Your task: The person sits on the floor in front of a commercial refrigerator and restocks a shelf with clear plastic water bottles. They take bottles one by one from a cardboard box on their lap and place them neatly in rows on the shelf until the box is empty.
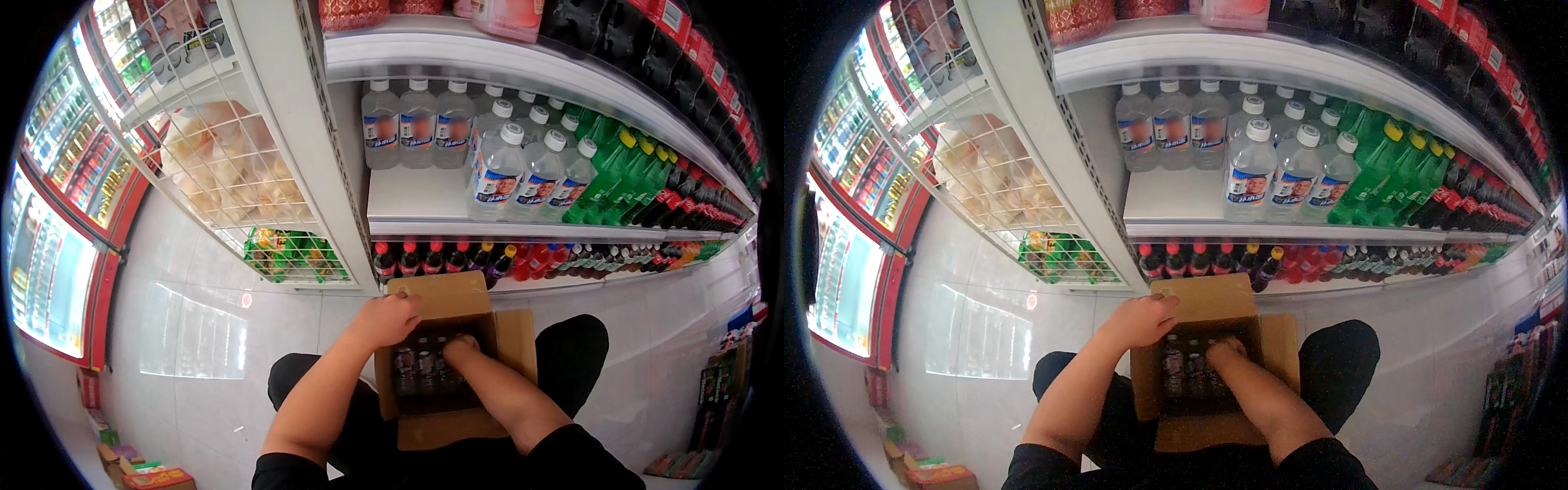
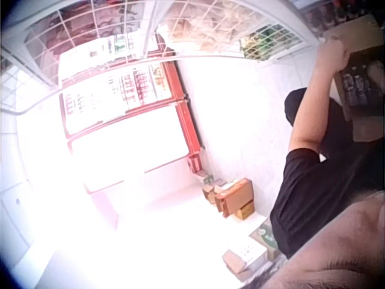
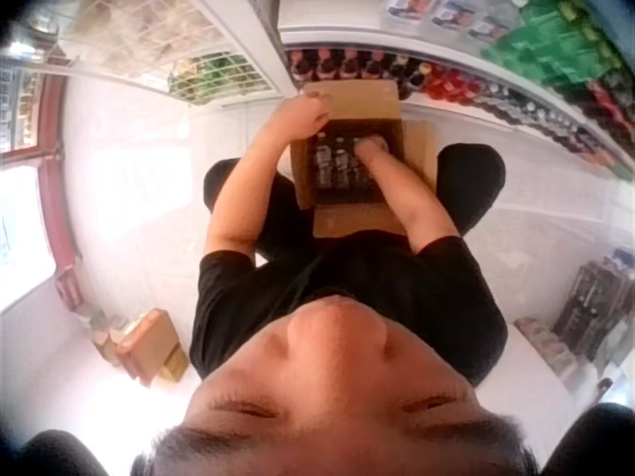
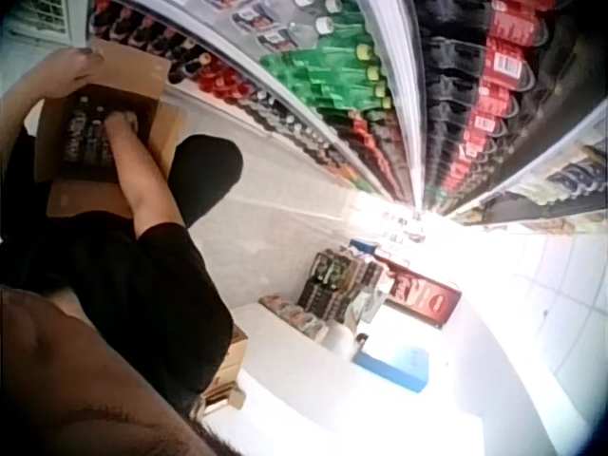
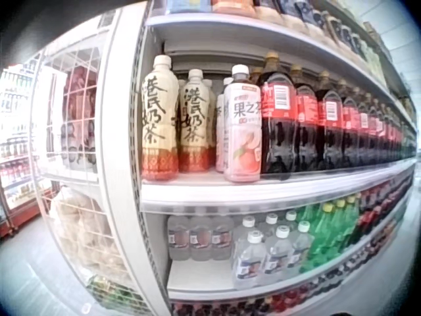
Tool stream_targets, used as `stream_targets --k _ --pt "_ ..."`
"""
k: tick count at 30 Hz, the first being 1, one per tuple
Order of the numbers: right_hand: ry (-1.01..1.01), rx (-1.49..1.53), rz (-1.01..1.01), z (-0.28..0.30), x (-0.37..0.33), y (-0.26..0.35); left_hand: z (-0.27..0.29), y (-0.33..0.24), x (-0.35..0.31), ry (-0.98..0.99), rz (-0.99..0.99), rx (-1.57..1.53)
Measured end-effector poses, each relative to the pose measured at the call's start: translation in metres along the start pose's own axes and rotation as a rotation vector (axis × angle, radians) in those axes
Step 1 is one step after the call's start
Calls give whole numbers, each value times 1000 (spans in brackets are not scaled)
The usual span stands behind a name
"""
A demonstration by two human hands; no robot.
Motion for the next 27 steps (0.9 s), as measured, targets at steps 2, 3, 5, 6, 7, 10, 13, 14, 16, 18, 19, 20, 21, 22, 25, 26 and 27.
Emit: stream_targets --k 2,3,5,6,7,10,13,14,16,18,19,20,21,22,25,26,27 --pt "-9 -2 -42 0 -14 3 -3 3 -3 -8 -14 0" --pt "13 -25 -54 0 -16 4 -5 5 -4 19 1 0" --pt "173 -150 -51 -18 -9 1 -4 -1 0 81 13 -1" --pt "140 -222 -36 -28 -9 2 -5 -2 -1 93 21 -10" --pt "103 -293 -26 -35 -11 3 -4 -2 -1 101 25 -18" --pt "3 -366 16 -50 -14 4 -8 -2 -1 110 33 -6" --pt "40 -353 -19 -55 -14 5 -15 -2 3 127 -23 14" --pt "58 -346 -15 -54 -16 3 -17 -3 4 136 -54 20" --pt "79 -342 30 -44 -34 1 -19 -7 2 160 -16 21" --pt "84 -392 128 -21 -63 -2 -17 -10 -1 163 -13 11" --pt "95 -433 185 -10 -76 -4 -17 -13 -3 161 -37 -3" --pt "106 -473 242 1 -89 -7 -18 -15 -4 160 -62 -16" --pt "-2 -389 339 18 -103 -14 -18 -17 -6 169 -115 -56" --pt "40 -266 379 32 -120 -22 -19 -19 -8 177 -169 -95" --pt "162 51 505 82 -180 -48 -26 -29 -11 342 -257 -270" --pt "201 128 553 97 -196 -57 -29 -33 -12 421 -275 -337" --pt "197 218 633 101 -198 -68 -33 -37 -13 456 -308 -413"
Point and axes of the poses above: each hand's wrist, its own x-axis towards the middle knuckle, its own z-axis out of the back of the hand, y = z × x, the point moved 3 cm from there along x, towards the middle knuckle, and after that the axes turned 1 degree about -x, right-handed, at the moved point
